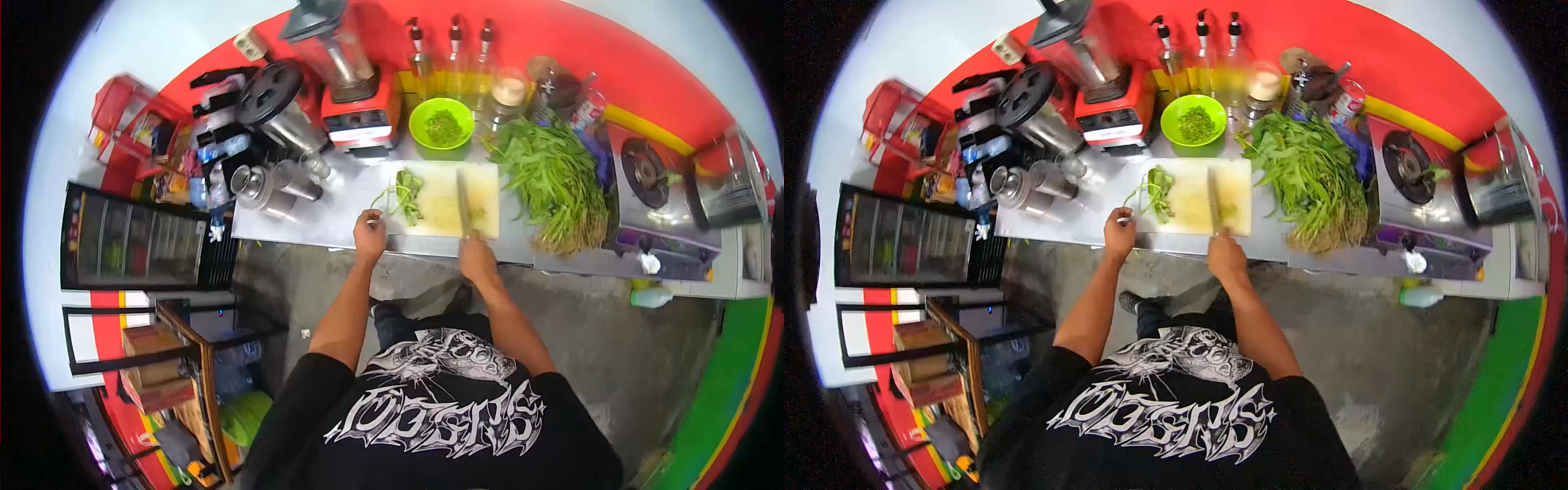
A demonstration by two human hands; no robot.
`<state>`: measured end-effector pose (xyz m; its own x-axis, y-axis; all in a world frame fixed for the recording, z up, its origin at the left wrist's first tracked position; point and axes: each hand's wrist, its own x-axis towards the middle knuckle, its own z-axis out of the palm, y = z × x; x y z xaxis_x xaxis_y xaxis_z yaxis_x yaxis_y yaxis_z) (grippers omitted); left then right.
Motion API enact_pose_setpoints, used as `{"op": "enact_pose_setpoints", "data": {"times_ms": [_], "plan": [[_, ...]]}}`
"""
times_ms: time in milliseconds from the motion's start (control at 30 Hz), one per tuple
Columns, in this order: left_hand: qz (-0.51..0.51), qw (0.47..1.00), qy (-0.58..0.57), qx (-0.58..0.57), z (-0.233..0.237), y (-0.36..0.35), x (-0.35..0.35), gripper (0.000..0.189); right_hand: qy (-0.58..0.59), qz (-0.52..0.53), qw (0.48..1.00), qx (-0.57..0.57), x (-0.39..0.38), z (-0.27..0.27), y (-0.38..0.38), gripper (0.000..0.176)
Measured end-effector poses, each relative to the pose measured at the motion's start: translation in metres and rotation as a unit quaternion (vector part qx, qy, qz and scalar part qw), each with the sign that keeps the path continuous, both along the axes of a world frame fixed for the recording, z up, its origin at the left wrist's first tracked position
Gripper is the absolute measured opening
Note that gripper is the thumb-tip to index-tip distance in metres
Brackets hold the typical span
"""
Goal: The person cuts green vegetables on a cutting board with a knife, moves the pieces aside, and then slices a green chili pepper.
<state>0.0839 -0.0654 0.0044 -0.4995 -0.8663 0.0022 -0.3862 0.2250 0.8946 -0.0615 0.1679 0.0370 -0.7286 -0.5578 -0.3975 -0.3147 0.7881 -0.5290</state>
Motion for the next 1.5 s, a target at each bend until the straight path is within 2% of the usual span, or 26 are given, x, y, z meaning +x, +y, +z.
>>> {"op": "enact_pose_setpoints", "data": {"times_ms": [33,133,167,233,267,300,367,433,533,600,667,700,767,833,900,933,1000,1033,1100,1167,1233,1267,1367,1400,1500], "plan": [[0.013,1.000,0.001,0.001,-0.005,-0.004,0.004,0.025,0.009,0.001,1.000,0.000,-0.004,-0.001,0.004,0.045],[0.012,0.995,0.000,-0.095,-0.018,-0.014,0.011,0.028,0.025,-0.025,0.999,-0.012,-0.010,0.001,0.009,0.044],[0.018,0.995,0.004,-0.094,-0.022,-0.017,0.012,0.028,0.029,-0.019,0.999,-0.012,-0.011,0.002,0.010,0.044],[0.050,0.992,-0.063,-0.101,-0.017,-0.018,0.008,0.029,0.011,0.001,0.999,-0.036,-0.015,-0.002,0.015,0.044],[0.047,0.989,-0.052,-0.133,-0.026,-0.024,0.007,0.031,0.035,0.024,0.998,-0.056,-0.016,-0.008,0.019,0.043],[0.051,0.989,-0.047,-0.132,-0.029,-0.029,0.009,0.031,0.041,0.027,0.997,-0.055,-0.017,-0.016,0.021,0.043],[0.058,0.983,-0.106,-0.136,-0.033,-0.034,0.008,0.031,0.042,0.043,0.990,-0.125,-0.019,-0.027,0.026,0.036],[0.077,0.989,-0.085,-0.095,-0.030,-0.037,0.006,0.032,0.032,0.035,0.994,-0.101,-0.016,-0.002,0.025,0.036],[0.074,0.983,-0.151,-0.074,-0.025,-0.038,0.005,0.031,0.050,-0.017,0.998,-0.045,-0.019,0.003,0.023,0.037],[0.072,0.982,-0.160,-0.069,-0.025,-0.038,0.004,0.027,0.048,-0.015,0.998,-0.046,-0.023,0.004,0.024,0.035],[0.044,0.985,-0.156,-0.060,-0.050,-0.052,0.004,0.021,0.042,-0.002,0.996,-0.082,-0.030,-0.013,0.028,0.032],[0.036,0.985,-0.158,-0.061,-0.046,-0.050,0.004,0.021,0.041,-0.009,0.996,-0.081,-0.029,-0.010,0.029,0.032],[0.043,0.973,-0.174,-0.144,-0.037,-0.043,0.004,0.022,0.022,0.048,0.991,-0.119,-0.030,-0.004,0.033,0.032],[0.068,0.987,-0.099,-0.106,-0.035,-0.043,0.008,0.022,0.032,0.044,0.988,-0.143,-0.027,-0.001,0.037,0.032],[0.115,0.991,0.032,-0.051,-0.031,-0.038,0.011,0.018,0.051,0.041,0.989,-0.132,-0.029,0.003,0.039,0.030],[0.116,0.991,0.045,-0.048,-0.023,-0.037,0.012,0.015,0.051,0.030,0.989,-0.134,-0.031,0.003,0.041,0.030],[0.115,0.991,0.073,-0.003,-0.002,-0.039,0.017,0.009,0.040,-0.023,0.997,-0.060,-0.036,0.000,0.041,0.031],[0.108,0.992,0.070,-0.005,0.006,-0.041,0.016,0.009,0.038,-0.030,0.997,-0.061,-0.038,-0.003,0.042,0.031],[0.088,0.979,0.180,-0.042,0.022,-0.044,0.013,0.009,0.055,-0.050,0.991,-0.114,-0.043,-0.008,0.045,0.032],[0.069,0.966,0.249,-0.024,0.046,-0.044,0.007,0.008,0.069,-0.048,0.988,-0.132,-0.043,-0.010,0.046,0.031],[0.056,0.974,0.212,-0.049,0.070,-0.047,0.001,0.009,0.075,-0.034,0.988,-0.134,-0.043,-0.004,0.045,0.029],[0.042,0.967,0.248,-0.047,0.080,-0.045,-0.004,0.009,0.056,-0.029,0.994,-0.088,-0.043,0.001,0.044,0.029],[0.035,0.960,0.274,-0.035,0.103,-0.041,-0.021,0.009,0.078,-0.035,0.993,-0.076,-0.042,0.001,0.041,0.030],[0.040,0.968,0.245,-0.042,0.108,-0.042,-0.027,0.009,0.078,-0.034,0.993,-0.076,-0.042,0.006,0.040,0.030],[0.005,0.954,0.301,-0.003,0.116,-0.037,-0.041,0.009,0.059,-0.022,0.997,-0.048,-0.042,0.017,0.040,0.034]]}}
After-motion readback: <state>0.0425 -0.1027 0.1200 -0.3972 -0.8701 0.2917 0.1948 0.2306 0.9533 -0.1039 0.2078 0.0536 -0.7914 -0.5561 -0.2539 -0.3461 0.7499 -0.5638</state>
